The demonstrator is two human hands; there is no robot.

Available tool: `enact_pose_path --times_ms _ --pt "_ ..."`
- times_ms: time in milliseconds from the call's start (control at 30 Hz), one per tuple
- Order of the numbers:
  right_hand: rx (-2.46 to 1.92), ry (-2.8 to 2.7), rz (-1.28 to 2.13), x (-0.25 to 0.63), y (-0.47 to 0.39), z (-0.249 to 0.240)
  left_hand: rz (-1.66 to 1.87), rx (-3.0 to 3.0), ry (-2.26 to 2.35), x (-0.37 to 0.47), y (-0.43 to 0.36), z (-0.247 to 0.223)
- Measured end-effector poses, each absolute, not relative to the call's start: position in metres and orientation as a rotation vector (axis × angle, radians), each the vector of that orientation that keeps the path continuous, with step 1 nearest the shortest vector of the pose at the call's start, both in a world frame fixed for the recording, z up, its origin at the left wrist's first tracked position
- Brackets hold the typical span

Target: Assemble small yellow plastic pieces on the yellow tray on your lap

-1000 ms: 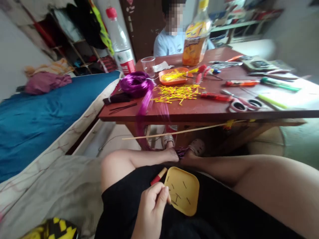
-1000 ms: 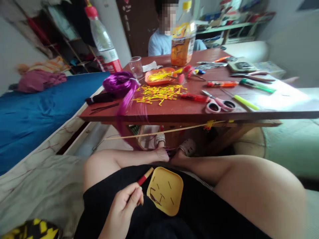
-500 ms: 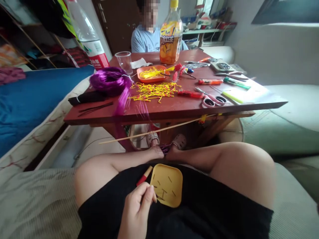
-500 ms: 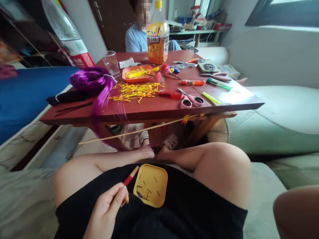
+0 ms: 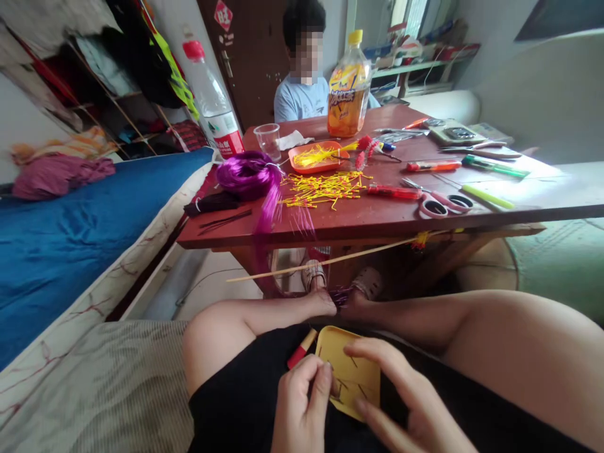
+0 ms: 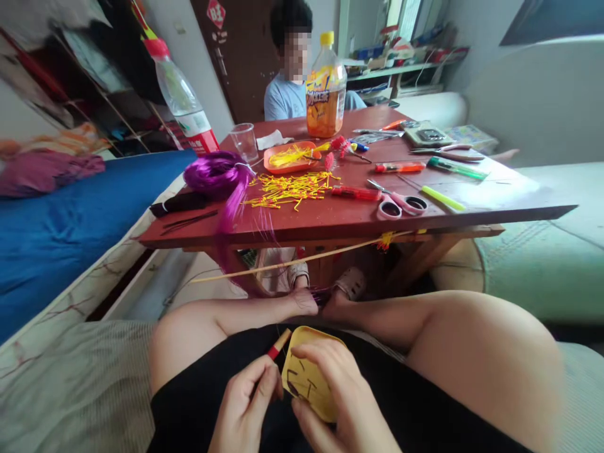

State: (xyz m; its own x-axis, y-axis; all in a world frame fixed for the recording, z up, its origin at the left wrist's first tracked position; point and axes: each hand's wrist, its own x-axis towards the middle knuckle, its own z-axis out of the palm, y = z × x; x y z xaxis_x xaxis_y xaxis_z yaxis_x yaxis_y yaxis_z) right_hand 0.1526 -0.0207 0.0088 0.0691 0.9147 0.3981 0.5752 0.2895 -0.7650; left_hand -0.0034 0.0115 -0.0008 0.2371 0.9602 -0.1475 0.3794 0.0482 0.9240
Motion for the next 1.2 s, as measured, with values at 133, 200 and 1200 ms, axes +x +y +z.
enact_pose_path --times_ms 133,200,1200 --pt "-1.281 -1.673 0.423 0.142 -0.02 -0.007 0.719 1.559 1.246 -0.006 0.011 0.0" --pt "-1.285 -1.702 0.422 0.142 -0.026 -0.01 0.759 1.571 1.231 -0.005 0.009 0.004" --pt "-1.26 -1.809 0.411 0.142 -0.022 -0.007 0.735 1.715 1.281 -0.001 0.003 0.004"
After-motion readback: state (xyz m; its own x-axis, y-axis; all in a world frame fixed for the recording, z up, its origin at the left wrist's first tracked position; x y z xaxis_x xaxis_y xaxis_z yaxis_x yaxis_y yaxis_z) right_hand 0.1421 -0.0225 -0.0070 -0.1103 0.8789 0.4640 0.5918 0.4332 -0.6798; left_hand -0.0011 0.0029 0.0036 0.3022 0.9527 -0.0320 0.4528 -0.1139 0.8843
